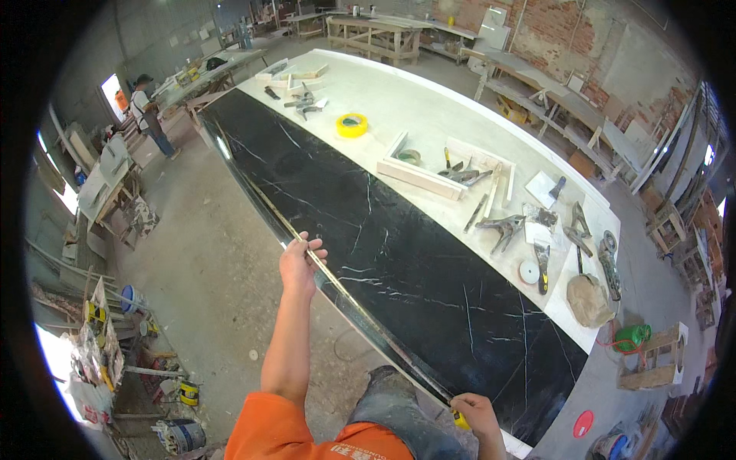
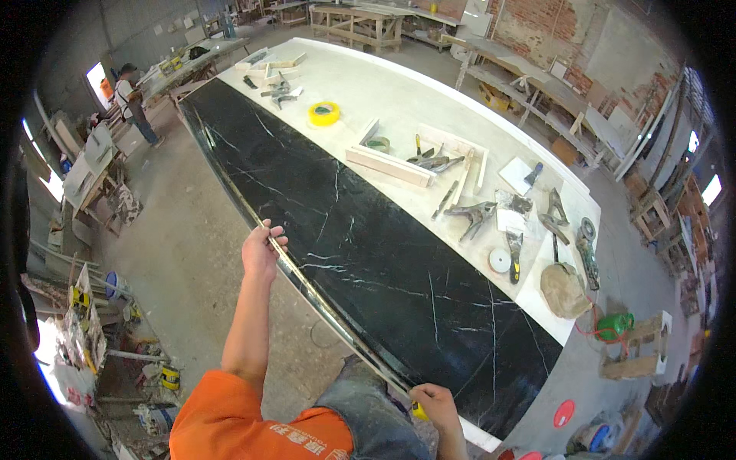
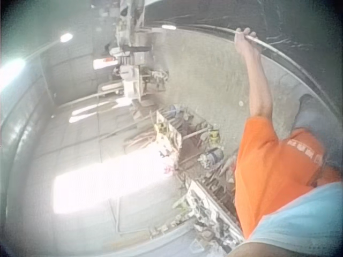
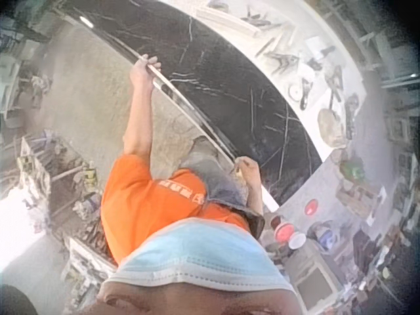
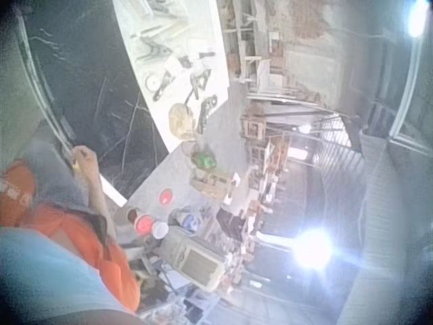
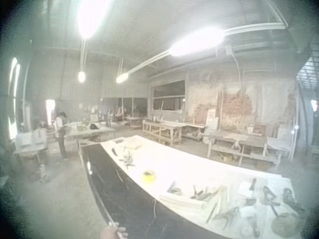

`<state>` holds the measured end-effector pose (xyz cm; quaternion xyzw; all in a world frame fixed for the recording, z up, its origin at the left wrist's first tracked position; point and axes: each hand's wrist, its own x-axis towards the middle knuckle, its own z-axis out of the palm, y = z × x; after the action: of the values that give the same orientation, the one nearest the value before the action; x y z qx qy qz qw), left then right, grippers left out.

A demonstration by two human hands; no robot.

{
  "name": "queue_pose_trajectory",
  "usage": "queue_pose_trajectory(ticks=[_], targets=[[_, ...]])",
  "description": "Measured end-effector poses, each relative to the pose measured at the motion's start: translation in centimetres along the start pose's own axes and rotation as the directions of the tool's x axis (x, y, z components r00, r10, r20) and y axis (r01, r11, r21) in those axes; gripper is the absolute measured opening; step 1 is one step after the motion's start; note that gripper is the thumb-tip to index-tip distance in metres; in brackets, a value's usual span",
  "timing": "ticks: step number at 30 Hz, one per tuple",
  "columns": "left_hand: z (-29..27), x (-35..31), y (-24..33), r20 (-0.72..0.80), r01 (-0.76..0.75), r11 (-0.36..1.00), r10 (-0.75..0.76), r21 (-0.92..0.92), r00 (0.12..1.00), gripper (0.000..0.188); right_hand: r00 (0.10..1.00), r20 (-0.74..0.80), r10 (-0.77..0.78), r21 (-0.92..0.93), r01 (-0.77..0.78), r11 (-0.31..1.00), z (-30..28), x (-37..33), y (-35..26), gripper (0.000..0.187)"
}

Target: The person grinds the edges of a black marble slab with an angle grinder, then wipes the surface with a cloth. They measure the slab with a tape measure, consult a document on a clipboard, and apply yellow tape along the edges. The person repeats measuring and taping steps while handling the slab and tools.

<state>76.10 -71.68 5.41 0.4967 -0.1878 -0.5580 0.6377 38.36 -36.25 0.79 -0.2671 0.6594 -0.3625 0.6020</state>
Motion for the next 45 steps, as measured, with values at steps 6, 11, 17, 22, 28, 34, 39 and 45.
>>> queue_pose_trajectory(ticks=[6,11,17,22,28,34,39,45], targets=[[-1.5,1.1,0.3,-0.095,0.075,0.997,-0.072,0.022,0.993,0.034,0.997,0.034,0.063,0.034,-0.064,0.997,1.0,0.4,0.8,0.012],[-0.3,0.5,0.4,-0.029,0.075,0.997,-0.074,0.016,0.997,0.035,0.997,0.011,0.08,0.008,-0.08,0.997,1.5,0.5,-0.6,0.013],[-0.4,1.1,-1.9,-0.071,0.125,0.989,-0.12,0.076,0.99,0.033,0.993,-0.059,0.106,-0.069,-0.11,0.992,0.9,0.3,0.4,0.014],[-1.7,0.6,-2.5,-0.113,0.111,0.984,-0.096,0.137,0.989,0.03,0.988,-0.06,0.142,-0.011,-0.143,0.99,1.6,-0.7,0.5,0.013],[-0.4,-0.2,-3.6,-0.124,0.15,0.984,-0.138,0.091,0.983,0.028,0.98,-0.117,0.158,-0.037,-0.163,0.986,0.9,-1.0,2.1,0.013],[-1.3,-1.1,-3.7,-0.102,0.146,0.977,-0.132,0.154,0.986,0.032,0.98,-0.098,0.175,-0.014,-0.177,0.984,1.5,-1.9,2.2,0.013],[-1.4,-0.6,-3.9,-0.087,0.148,0.977,-0.136,0.151,0.987,0.034,0.984,-0.083,0.158,0.013,-0.157,0.987,1.6,-1.6,1.5,0.012],[-1.2,-1.1,-4.0,-0.053,0.195,0.969,-0.189,0.152,0.981,0.033,0.981,-0.126,0.149,0.023,-0.148,0.989,0.8,-2.1,3.4,0.011]])
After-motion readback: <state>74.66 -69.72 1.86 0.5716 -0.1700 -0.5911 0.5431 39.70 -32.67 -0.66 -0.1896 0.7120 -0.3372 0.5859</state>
